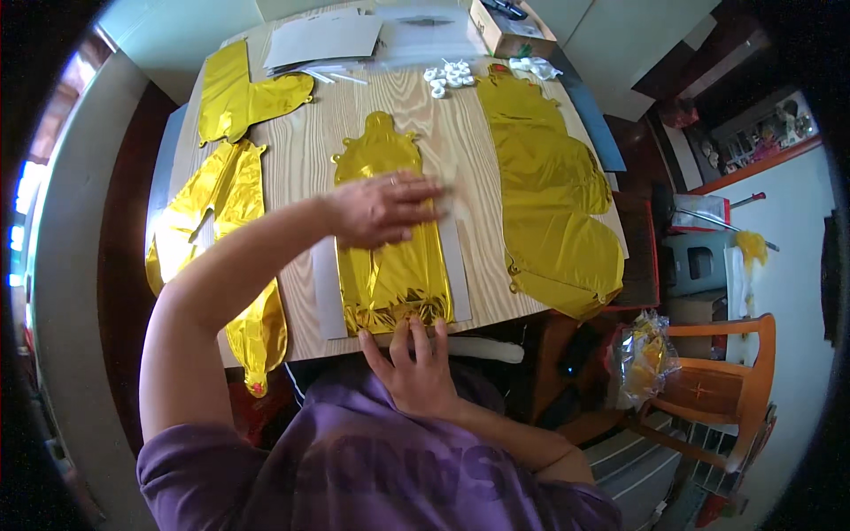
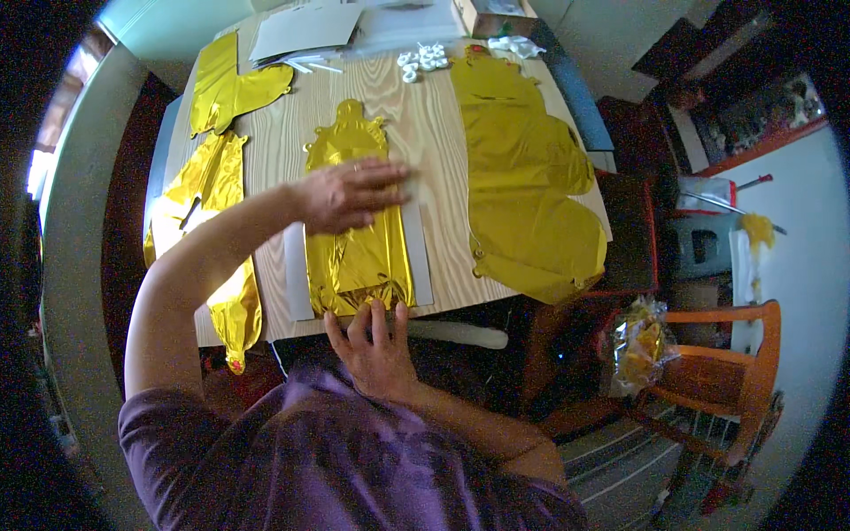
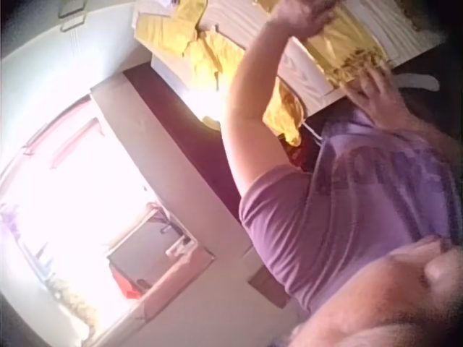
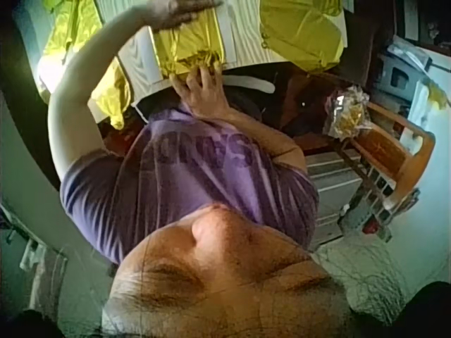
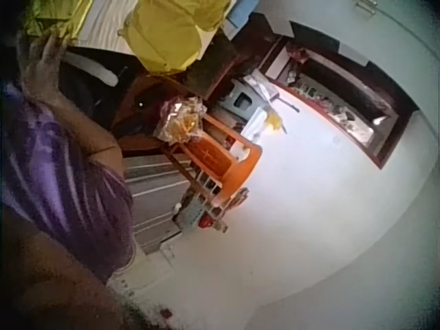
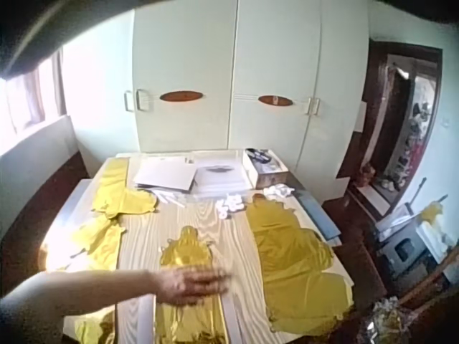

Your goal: Folding and placing gold foil decorative items into plastic sleeves with card backings.

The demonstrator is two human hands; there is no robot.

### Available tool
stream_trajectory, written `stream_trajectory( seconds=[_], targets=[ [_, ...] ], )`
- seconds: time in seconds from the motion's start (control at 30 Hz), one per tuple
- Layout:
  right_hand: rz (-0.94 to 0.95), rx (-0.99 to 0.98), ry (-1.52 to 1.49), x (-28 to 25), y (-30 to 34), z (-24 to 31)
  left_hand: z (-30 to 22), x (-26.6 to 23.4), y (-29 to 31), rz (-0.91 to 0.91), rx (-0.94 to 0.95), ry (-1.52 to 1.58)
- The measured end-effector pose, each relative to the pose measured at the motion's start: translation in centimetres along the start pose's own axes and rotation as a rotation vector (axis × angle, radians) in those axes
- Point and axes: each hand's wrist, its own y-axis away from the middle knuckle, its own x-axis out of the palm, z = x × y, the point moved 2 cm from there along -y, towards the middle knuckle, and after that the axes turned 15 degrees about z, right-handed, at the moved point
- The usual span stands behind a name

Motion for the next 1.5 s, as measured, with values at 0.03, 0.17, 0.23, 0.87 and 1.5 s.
stream_trajectory(
  seconds=[0.03,0.17,0.23,0.87,1.5],
  targets=[
    [-0.002,-0.004,-0.007,-0.2,0.0,0.0,1.6,-0.7,0.1,0.043,-0.076,-0.042],
    [0.040,-0.022,-0.032,-0.9,-0.2,0.1,6.2,-2.7,0.5,0.149,-0.465,-0.290],
    [0.015,-0.026,-0.013,-0.8,-0.1,0.2,6.1,-3.7,0.8,0.009,-0.595,-0.340],
    [0.377,0.174,-0.698,-6.4,-12.4,-20.0,-17.7,3.1,3.9,-0.390,-0.781,0.116],
    [0.764,0.414,-1.293,-4.2,-15.7,-19.3,-18.9,4.0,4.9,-0.254,-0.683,0.174]
  ],
)
